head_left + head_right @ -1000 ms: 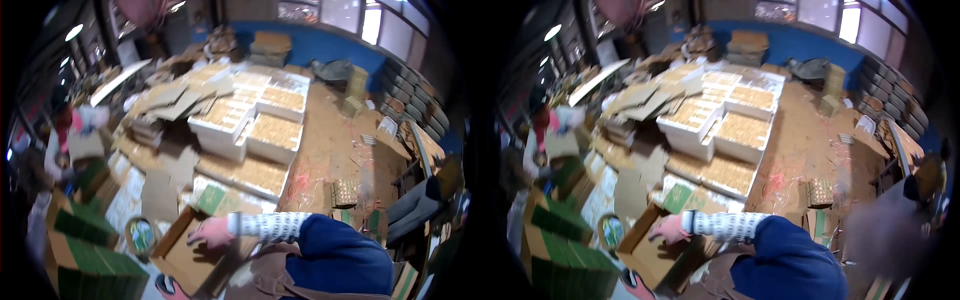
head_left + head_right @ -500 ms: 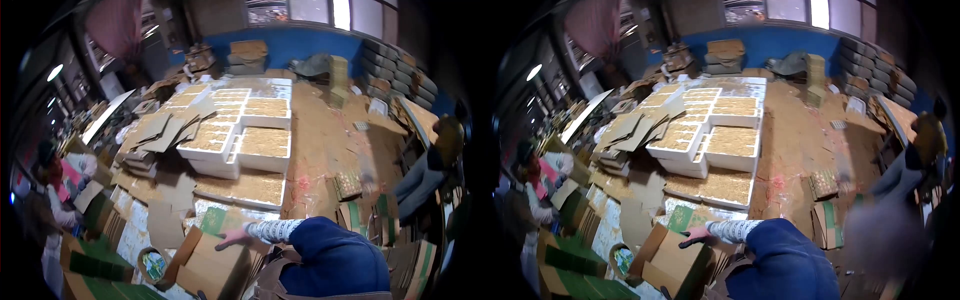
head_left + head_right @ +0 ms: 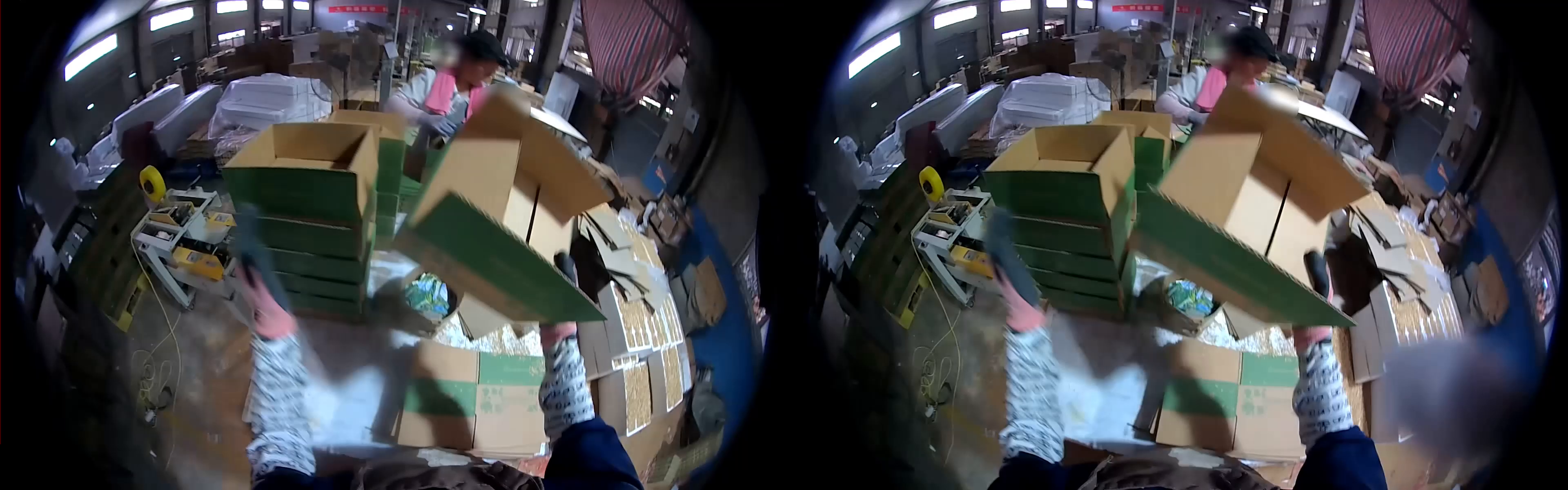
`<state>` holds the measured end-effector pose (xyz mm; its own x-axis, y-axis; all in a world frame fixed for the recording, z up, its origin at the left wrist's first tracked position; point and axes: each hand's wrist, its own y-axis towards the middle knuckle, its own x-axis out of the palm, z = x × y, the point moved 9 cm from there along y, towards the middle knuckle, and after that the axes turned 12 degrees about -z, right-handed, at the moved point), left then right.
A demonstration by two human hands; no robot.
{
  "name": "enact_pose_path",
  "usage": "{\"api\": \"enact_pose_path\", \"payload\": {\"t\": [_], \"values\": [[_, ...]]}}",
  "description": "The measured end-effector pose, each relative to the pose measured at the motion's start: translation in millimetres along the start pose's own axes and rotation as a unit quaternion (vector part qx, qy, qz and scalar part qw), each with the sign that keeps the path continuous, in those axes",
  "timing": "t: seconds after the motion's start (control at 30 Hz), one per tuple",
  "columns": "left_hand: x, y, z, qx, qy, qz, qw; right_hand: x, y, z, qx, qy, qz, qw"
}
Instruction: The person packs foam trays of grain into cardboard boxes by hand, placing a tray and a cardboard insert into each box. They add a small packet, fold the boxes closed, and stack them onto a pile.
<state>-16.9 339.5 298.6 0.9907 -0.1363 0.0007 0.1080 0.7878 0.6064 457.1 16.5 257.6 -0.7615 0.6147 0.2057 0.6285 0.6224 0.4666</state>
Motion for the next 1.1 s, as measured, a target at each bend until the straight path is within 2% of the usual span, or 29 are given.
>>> {"api": "enact_pose_path", "payload": {"t": [0.03,0.1,0.13,0.17,0.23,0.27,0.3,0.33,0.37,0.4,0.43,0.5,0.57,0.6,0.63,0.73,0.77,0.8,0.83,0.9,0.93,0.97,1.0,1.03,1.07,1.1], "values": [[-40.5,31.1,-24.2,-0.032,-0.13,0.147,0.98,28.9,38.7,-13.1,-0.041,0.005,0.005,0.999],[-67.3,110.2,-38.4,0.029,-0.153,0.086,0.984,85.0,97.4,-50.1,-0.114,0.014,0.016,0.993],[-50.7,109.2,-55.7,-0.121,-0.299,0.081,0.943,113.9,123.9,-44.6,-0.114,0.021,-0.013,0.993],[-23.9,100.6,-63.7,-0.263,-0.432,0.067,0.86,143.0,150.3,-39.2,-0.113,0.029,-0.041,0.992],[-24.7,139.4,-103.5,-0.172,-0.346,-0.023,0.922,200.5,216.1,25.1,-0.068,0.13,-0.148,0.978],[-24.5,144.3,-108.6,-0.158,-0.285,-0.052,0.944,273.3,162.2,-31.3,0.15,0.09,-0.134,0.975],[-24.3,148.6,-127.8,-0.144,-0.278,-0.08,0.946,305.3,176.4,-34.1,0.123,-0.04,-0.242,0.962],[-24.3,152.6,-145.9,-0.13,-0.271,-0.107,0.948,326.1,191.0,-16.6,0.069,-0.261,-0.334,0.903],[-26.4,153.3,-145.5,-0.125,-0.265,-0.117,0.949,346.3,203.0,0.0,-0.05,-0.556,-0.372,0.741],[-25.1,153.4,-139.9,-0.126,-0.265,-0.121,0.949,364.7,212.9,15.9,-0.17,-0.701,-0.361,0.591],[-25.2,156.4,-135.3,-0.125,-0.262,-0.122,0.949,377.1,205.5,-0.2,-0.098,-0.706,-0.302,0.633],[-20.7,152.7,-132.4,-0.13,-0.263,-0.128,0.947,360.3,226.8,45.0,-0.006,-0.608,-0.322,0.726],[-11.3,149.1,-121.1,-0.132,-0.279,-0.143,0.94,354.1,212.9,16.7,-0.067,-0.633,-0.331,0.696],[-6.5,145.3,-116.8,-0.138,-0.286,-0.148,0.937,337.2,224.0,26.9,0.01,-0.506,-0.319,0.802],[-6.4,143.0,-110.9,-0.136,-0.286,-0.146,0.937,328.8,235.1,38.0,0.079,-0.361,-0.301,0.879],[-36.7,141.7,-133.0,-0.133,-0.136,-0.072,0.979,326.6,220.9,13.0,0.029,-0.383,-0.243,0.891],[-48.5,145.2,-146.8,-0.135,-0.073,-0.042,0.987,324.0,218.7,9.8,0.02,-0.302,-0.21,0.93],[-55.1,165.7,-199.0,-0.132,-0.014,-0.058,0.99,329.4,215.9,10.6,-0.02,-0.153,-0.227,0.962],[-60.1,186.6,-252.9,-0.128,0.045,-0.077,0.988,334.6,228.1,42.0,-0.004,0.049,-0.259,0.965],[-64.8,196.2,-275.5,-0.094,0.131,-0.051,0.986,343.9,219.2,48.6,0.071,0.14,-0.252,0.955],[-45.2,161.1,-155.4,-0.03,-0.04,-0.024,0.999,339.5,247.6,90.2,0.045,0.099,-0.291,0.95],[-43.2,156.9,-144.8,-0.038,-0.093,-0.034,0.994,346.7,233.9,73.3,-0.011,-0.077,-0.319,0.945],[-39.6,153.3,-144.9,-0.051,-0.147,-0.045,0.987,360.2,218.8,60.6,-0.024,-0.213,-0.32,0.923],[-35.4,148.4,-141.6,-0.065,-0.2,-0.056,0.976,372.4,206.4,46.7,-0.035,-0.344,-0.315,0.884],[-33.2,141.4,-117.2,-0.075,-0.164,-0.065,0.982,385.2,204.1,44.0,-0.047,-0.576,-0.35,0.738],[-39.6,143.7,-125.2,-0.071,-0.132,-0.047,0.988,376.3,213.5,44.1,0.054,-0.604,-0.339,0.719]]}}
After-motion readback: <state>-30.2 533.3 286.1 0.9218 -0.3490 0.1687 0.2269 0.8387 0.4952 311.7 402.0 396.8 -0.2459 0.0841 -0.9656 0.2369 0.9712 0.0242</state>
